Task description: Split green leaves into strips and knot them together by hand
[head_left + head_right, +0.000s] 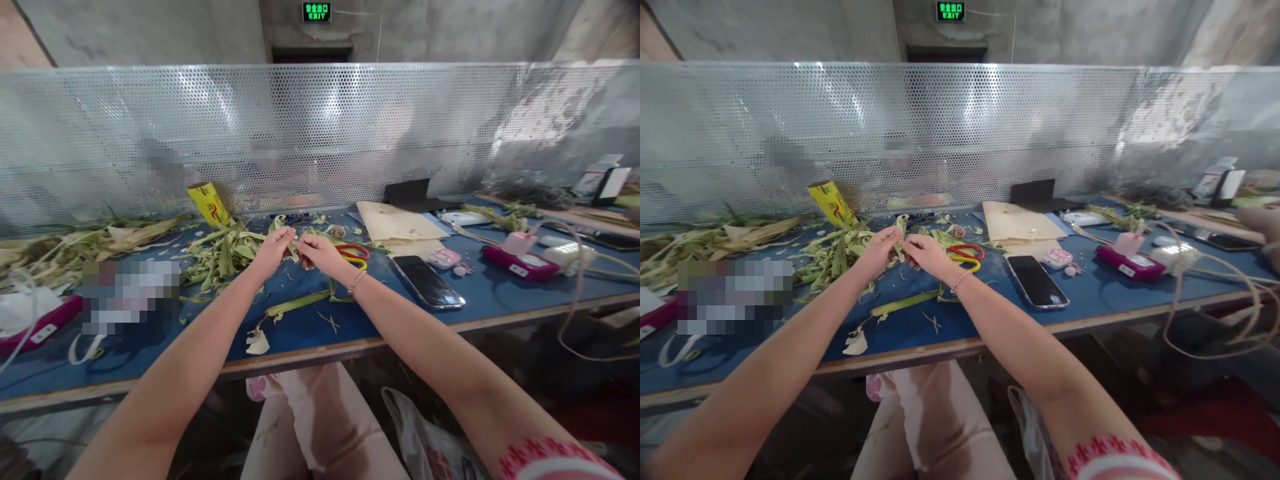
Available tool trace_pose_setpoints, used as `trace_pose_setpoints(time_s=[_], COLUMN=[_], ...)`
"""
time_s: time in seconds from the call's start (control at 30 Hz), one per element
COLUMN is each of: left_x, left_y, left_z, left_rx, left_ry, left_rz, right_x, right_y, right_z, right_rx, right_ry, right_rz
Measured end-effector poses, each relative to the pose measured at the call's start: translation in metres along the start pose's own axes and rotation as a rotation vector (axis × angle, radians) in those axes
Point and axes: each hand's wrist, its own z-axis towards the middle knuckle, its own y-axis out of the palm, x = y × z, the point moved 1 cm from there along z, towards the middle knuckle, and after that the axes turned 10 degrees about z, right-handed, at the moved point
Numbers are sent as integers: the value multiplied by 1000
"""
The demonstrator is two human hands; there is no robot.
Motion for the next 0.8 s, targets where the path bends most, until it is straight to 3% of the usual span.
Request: trace_pose_setpoints(time_s=[0.1,0.2,0.3,0.63,0.7,0.8], left_x=[6,13,18,20,22,25], left_y=[-1,2,5,10,10,9], left_z=[-2,-6,-10,-14,-15,-17], left_rx=[-108,-120,-43,419,463,439], left_ry=[54,47,64,197,224,288], left_rz=[95,110,111,346,373,416], right_x=[-6,-10,-7,-4,-3,1], right_y=[-7,-11,-9,9,12,15], right_z=[-2,-3,-2,0,1,2], right_rx=[0,12,38,147,157,145], right_ry=[-214,-338,-301,-153,-139,-91], right_rz=[-283,-383,-271,129,201,331])
